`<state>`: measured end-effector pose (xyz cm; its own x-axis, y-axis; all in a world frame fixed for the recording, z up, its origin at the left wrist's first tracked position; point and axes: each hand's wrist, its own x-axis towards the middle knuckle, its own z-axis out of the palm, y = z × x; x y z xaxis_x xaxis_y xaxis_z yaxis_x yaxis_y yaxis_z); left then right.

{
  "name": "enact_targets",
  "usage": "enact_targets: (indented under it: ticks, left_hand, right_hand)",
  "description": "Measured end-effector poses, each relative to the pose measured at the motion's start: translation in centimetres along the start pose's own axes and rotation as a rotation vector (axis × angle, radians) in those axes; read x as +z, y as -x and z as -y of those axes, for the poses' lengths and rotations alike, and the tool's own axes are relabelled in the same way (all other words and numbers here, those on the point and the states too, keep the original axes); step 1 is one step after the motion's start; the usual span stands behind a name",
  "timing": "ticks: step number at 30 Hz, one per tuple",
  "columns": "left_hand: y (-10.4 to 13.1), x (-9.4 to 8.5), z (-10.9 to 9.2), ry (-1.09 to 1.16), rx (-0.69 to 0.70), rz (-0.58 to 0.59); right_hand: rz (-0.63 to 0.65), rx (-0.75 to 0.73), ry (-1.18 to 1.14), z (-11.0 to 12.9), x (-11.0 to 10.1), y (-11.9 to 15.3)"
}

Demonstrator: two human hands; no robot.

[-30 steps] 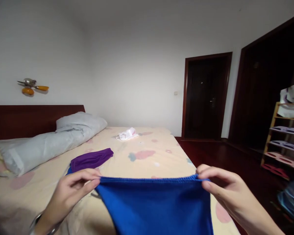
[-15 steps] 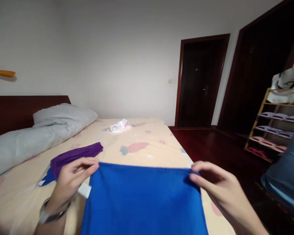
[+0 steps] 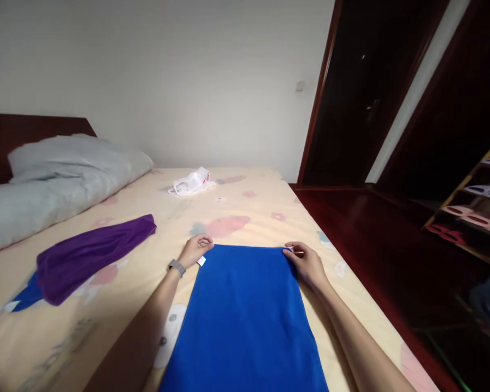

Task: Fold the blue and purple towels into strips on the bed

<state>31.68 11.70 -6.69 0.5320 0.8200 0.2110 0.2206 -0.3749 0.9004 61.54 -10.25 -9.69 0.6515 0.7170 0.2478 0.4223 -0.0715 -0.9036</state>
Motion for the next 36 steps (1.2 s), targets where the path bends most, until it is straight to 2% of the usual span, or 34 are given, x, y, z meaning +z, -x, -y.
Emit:
enact_targets:
  ticks: [4, 8, 10, 12, 15, 17, 19, 21, 25, 30, 36]
  left_hand:
    - [-1.1, -1.0, 0.0, 0.016, 0.019, 0.061]
    - [-1.2, -1.1, -0.3, -0.007, 0.036, 0.091]
    - [-1.1, -1.0, -0.4, -0.022, 0.037, 0.106]
    - [-1.2, -0.9, -0.4, -0.026, 0.046, 0.074]
    - [-1.6, -0.5, -0.4, 0.007, 0.080, -0.052]
    - [-1.7, 0.0, 0.0, -0.003, 0.102, -0.120]
    - [-1.7, 0.4, 0.5, -0.059, 0.098, -0.122]
    - [-1.6, 0.6, 1.3, -0.116, 0.076, -0.080]
    - [-1.6, 0.3, 2.8, -0.132, 0.058, -0.023]
    - [-2.2, 0.0, 3.4, -0.090, 0.088, -0.024]
    - [-2.5, -0.2, 1.8, 0.008, 0.151, -0.140]
  right_hand:
    - [0.005, 0.019, -0.076, 0.4, -0.9, 0.4]
    - [0.058, 0.056, -0.133, 0.8, -0.7, 0.8]
    - [0.035, 0.041, -0.132, 0.8, -0.4, 0.7]
    - [-0.047, 0.005, -0.127, 0.8, -0.1, 0.4]
    - [-0.179, -0.028, -0.110, 0.7, 0.2, -0.3]
    - [-0.223, -0.031, -0.076, 0.3, 0.5, -0.6]
    - [-0.197, -0.017, -0.022, -0.1, 0.8, -0.7]
    - [-0.112, 0.006, 0.040, -0.6, 0.8, -0.7]
    - [0.006, 0.028, 0.133, -0.9, 0.6, -0.4]
    - [-0.012, 0.010, 0.123, -0.6, 0.5, -0.3]
    - [-0.081, -0.040, 0.058, 1.8, 0.0, -2.3]
